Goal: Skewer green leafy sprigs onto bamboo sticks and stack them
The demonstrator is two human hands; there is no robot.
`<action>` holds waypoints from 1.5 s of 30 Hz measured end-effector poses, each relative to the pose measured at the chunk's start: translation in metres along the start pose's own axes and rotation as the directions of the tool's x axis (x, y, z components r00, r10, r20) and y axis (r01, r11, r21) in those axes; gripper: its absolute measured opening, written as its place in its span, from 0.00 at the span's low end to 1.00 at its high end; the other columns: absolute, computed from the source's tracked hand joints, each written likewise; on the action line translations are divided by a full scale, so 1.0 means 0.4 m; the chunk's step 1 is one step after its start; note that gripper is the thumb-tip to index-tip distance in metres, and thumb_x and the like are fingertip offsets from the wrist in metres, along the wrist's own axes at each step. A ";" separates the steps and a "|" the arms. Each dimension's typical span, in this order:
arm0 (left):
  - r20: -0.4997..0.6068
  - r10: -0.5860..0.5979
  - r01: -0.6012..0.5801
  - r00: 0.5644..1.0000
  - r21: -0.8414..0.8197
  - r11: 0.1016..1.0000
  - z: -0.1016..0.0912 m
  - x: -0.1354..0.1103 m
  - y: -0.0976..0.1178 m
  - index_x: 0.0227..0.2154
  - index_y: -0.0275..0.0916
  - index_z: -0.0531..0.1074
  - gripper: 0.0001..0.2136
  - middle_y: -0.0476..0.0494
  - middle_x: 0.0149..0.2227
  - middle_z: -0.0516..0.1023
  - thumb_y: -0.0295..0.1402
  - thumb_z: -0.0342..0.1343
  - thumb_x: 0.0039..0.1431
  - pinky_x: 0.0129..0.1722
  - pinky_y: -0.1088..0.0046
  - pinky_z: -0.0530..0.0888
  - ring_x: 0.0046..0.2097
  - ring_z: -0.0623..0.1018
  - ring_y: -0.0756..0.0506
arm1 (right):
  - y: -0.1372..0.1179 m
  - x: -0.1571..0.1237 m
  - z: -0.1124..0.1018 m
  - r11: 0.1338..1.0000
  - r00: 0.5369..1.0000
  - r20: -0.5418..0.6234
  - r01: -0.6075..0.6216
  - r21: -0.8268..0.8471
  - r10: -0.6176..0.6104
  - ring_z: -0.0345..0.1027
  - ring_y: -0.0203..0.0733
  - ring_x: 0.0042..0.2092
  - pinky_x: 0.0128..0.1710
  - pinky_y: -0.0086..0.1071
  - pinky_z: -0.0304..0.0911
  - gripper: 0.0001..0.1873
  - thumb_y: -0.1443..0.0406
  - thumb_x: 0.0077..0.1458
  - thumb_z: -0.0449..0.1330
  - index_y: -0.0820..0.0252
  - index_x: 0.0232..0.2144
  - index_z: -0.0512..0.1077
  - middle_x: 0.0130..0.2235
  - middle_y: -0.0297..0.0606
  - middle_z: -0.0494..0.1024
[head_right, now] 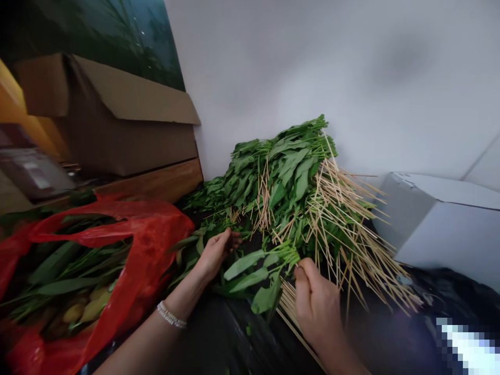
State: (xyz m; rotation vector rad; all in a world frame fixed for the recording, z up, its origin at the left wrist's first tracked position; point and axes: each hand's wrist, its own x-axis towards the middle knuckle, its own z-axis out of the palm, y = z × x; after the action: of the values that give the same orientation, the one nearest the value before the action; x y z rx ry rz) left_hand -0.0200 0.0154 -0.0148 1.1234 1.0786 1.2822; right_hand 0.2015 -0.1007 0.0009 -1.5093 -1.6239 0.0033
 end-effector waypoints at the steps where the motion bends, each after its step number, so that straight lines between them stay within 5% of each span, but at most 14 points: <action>1: 0.003 0.027 -0.027 1.000 0.032 0.999 -0.002 0.002 -0.005 0.34 0.31 0.76 0.24 0.39 0.31 0.80 0.51 0.55 0.50 0.25 0.77 0.66 0.28 0.74 0.49 | 0.000 0.000 -0.008 1.000 1.000 0.002 -0.018 0.022 0.018 0.56 0.33 0.17 0.21 0.26 0.50 0.15 0.60 0.60 0.43 0.55 0.24 0.61 0.15 0.26 0.58; 7: 0.005 0.236 -0.227 0.972 0.296 0.928 -0.016 0.012 -0.021 0.33 0.34 0.77 0.10 0.43 0.32 0.80 0.34 0.55 0.52 0.33 0.73 0.71 0.32 0.76 0.46 | 0.005 -0.004 -0.017 0.996 0.997 -0.040 -0.066 0.062 0.069 0.53 0.33 0.17 0.20 0.26 0.49 0.13 0.60 0.59 0.45 0.54 0.24 0.60 0.16 0.25 0.57; 11: 0.135 0.396 -0.397 0.908 0.573 0.717 -0.027 0.008 -0.024 0.36 0.38 0.77 0.11 0.43 0.37 0.79 0.25 0.51 0.53 0.44 0.70 0.70 0.41 0.76 0.45 | -0.007 -0.011 -0.004 0.993 0.996 0.032 -0.081 0.089 0.078 0.55 0.33 0.18 0.20 0.26 0.50 0.15 0.60 0.60 0.44 0.55 0.23 0.59 0.16 0.26 0.59; 15: 0.391 0.354 -0.521 0.850 0.725 0.451 -0.022 -0.006 -0.044 0.42 0.42 0.76 0.20 0.43 0.45 0.76 0.18 0.49 0.49 0.48 0.69 0.68 0.47 0.73 0.44 | -0.024 -0.020 0.014 0.997 0.999 0.038 0.018 0.073 -0.021 0.54 0.32 0.17 0.21 0.26 0.50 0.14 0.61 0.60 0.43 0.55 0.24 0.59 0.16 0.25 0.56; 18: 0.459 0.276 -0.528 0.845 0.800 0.285 -0.019 -0.013 -0.059 0.42 0.41 0.76 0.20 0.42 0.45 0.75 0.18 0.48 0.49 0.46 0.68 0.68 0.46 0.71 0.43 | -0.026 -0.024 0.026 0.990 0.988 0.071 0.131 0.052 -0.134 0.56 0.32 0.18 0.22 0.26 0.50 0.13 0.63 0.61 0.43 0.56 0.25 0.60 0.17 0.25 0.57; 24: 0.466 0.249 -0.511 0.849 0.844 0.162 -0.022 -0.015 -0.057 0.37 0.41 0.77 0.14 0.41 0.40 0.76 0.22 0.49 0.53 0.41 0.68 0.68 0.43 0.70 0.42 | -0.019 -0.032 0.042 0.974 0.970 0.091 0.220 0.062 -0.225 0.59 0.32 0.20 0.24 0.26 0.50 0.12 0.64 0.61 0.43 0.56 0.26 0.60 0.18 0.26 0.61; 27: 0.453 0.306 -0.528 0.838 0.815 0.240 -0.015 -0.017 -0.041 0.35 0.41 0.77 0.10 0.42 0.39 0.76 0.25 0.53 0.54 0.41 0.68 0.68 0.43 0.70 0.42 | -0.019 -0.035 0.052 0.974 0.969 0.104 0.219 0.047 -0.223 0.59 0.32 0.20 0.24 0.26 0.50 0.13 0.63 0.62 0.43 0.56 0.26 0.60 0.19 0.27 0.61; 31: 0.357 0.457 -0.573 0.814 0.620 0.536 0.003 -0.022 -0.012 0.37 0.40 0.76 0.08 0.43 0.38 0.78 0.30 0.54 0.56 0.46 0.67 0.67 0.43 0.73 0.44 | -0.017 -0.033 0.066 0.975 0.962 0.160 0.222 0.005 -0.220 0.60 0.33 0.21 0.24 0.27 0.49 0.12 0.63 0.61 0.43 0.56 0.26 0.60 0.19 0.26 0.62; 34: 0.221 0.362 -0.418 0.906 0.331 0.846 0.013 -0.025 0.007 0.36 0.38 0.76 0.09 0.43 0.35 0.79 0.35 0.57 0.54 0.42 0.68 0.69 0.39 0.75 0.44 | -0.012 -0.031 0.074 0.970 0.954 0.186 0.243 -0.024 -0.234 0.62 0.33 0.21 0.24 0.27 0.49 0.12 0.63 0.61 0.43 0.56 0.27 0.61 0.18 0.26 0.63; 36: 0.225 0.209 -0.240 0.952 0.118 0.964 0.016 -0.028 0.013 0.37 0.35 0.75 0.12 0.42 0.34 0.80 0.37 0.59 0.52 0.41 0.69 0.70 0.37 0.76 0.45 | -0.008 -0.031 0.079 0.969 0.954 0.201 0.240 -0.054 -0.224 0.63 0.34 0.21 0.24 0.27 0.49 0.12 0.63 0.61 0.43 0.56 0.27 0.61 0.18 0.27 0.65; 40: 0.332 0.075 -0.030 0.940 -0.138 0.990 0.021 -0.037 0.016 0.38 0.34 0.74 0.15 0.43 0.31 0.79 0.37 0.62 0.49 0.40 0.71 0.70 0.33 0.76 0.48 | -0.003 -0.032 0.085 0.971 0.957 0.227 0.210 -0.118 -0.179 0.66 0.35 0.22 0.23 0.28 0.49 0.12 0.63 0.61 0.43 0.55 0.28 0.63 0.19 0.28 0.68; 45: 0.359 0.060 0.020 0.932 -0.216 0.976 0.026 -0.042 0.014 0.35 0.35 0.73 0.14 0.44 0.31 0.78 0.36 0.64 0.47 0.37 0.74 0.69 0.30 0.75 0.51 | -0.001 -0.027 0.088 0.968 0.959 0.248 0.185 -0.172 -0.139 0.69 0.37 0.23 0.23 0.28 0.48 0.12 0.63 0.61 0.43 0.54 0.31 0.65 0.21 0.29 0.72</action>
State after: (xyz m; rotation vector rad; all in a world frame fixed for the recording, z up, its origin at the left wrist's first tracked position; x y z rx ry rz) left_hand -0.0109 -0.0017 -0.0080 1.1503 0.6366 1.1196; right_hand 0.1790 -0.0903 -0.0264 -1.5621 -1.9838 -0.0729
